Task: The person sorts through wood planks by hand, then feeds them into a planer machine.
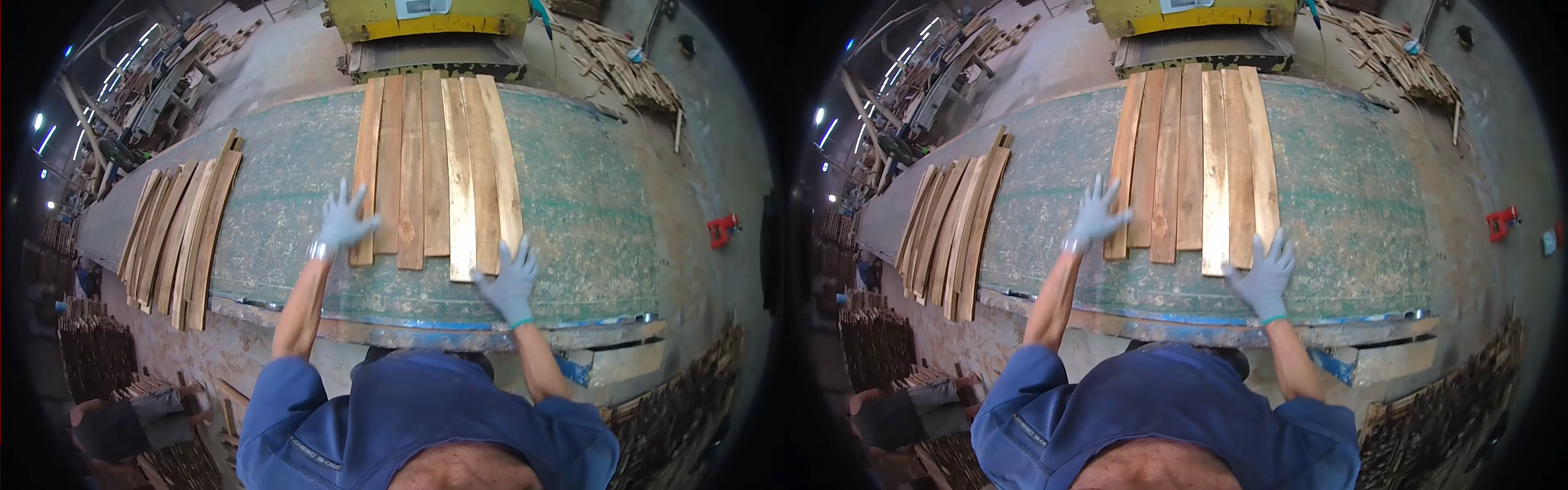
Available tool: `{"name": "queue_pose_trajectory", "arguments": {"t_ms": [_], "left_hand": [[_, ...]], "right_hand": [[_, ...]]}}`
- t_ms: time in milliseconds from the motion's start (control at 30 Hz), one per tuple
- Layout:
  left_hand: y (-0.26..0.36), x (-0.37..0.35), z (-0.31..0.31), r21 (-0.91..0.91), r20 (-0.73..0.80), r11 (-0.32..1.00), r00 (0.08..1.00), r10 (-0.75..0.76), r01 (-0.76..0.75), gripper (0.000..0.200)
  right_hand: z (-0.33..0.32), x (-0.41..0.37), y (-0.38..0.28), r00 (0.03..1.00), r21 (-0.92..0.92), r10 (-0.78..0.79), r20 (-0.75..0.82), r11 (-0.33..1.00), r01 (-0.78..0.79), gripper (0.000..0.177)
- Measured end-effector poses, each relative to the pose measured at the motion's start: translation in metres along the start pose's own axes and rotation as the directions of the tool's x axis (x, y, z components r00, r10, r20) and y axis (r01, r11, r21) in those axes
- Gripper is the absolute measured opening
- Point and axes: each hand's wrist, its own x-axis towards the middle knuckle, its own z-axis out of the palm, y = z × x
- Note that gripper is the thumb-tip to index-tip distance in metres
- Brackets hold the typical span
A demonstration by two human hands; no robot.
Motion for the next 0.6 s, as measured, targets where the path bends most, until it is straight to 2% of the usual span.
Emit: {"name": "queue_pose_trajectory", "arguments": {"t_ms": [33,100,200,267,433,600], "left_hand": [[0.011,-0.034,-0.003,0.025,0.006,0.999,0.999,0.036,-0.036,0.098],[0.023,-0.079,0.017,0.148,0.117,0.983,0.989,0.092,-0.109,0.107],[0.026,-0.085,0.054,0.095,-0.111,0.993,0.991,0.079,-0.069,0.107],[0.029,-0.074,0.051,0.152,-0.127,0.983,0.984,0.122,-0.102,0.106],[0.034,-0.037,0.055,0.160,-0.144,0.961,0.958,0.247,-0.224,0.107],[0.040,0.014,0.057,0.100,-0.191,0.962,0.944,0.268,-0.253,0.104]], "right_hand": [[-0.009,-0.005,-0.009,0.998,0.024,-0.001,0.063,1.000,-0.001,0.100],[-0.014,-0.012,-0.027,0.987,0.043,0.025,0.157,0.999,-0.032,0.106],[-0.011,0.001,-0.035,0.977,0.028,0.052,0.206,0.998,-0.059,0.112],[-0.006,0.004,-0.031,0.972,0.038,0.052,0.227,0.997,-0.062,0.113],[0.015,0.027,-0.003,0.995,0.074,-0.027,0.095,0.997,0.020,0.105],[0.028,0.085,0.015,0.998,0.115,-0.068,0.010,0.991,0.067,0.102]]}}
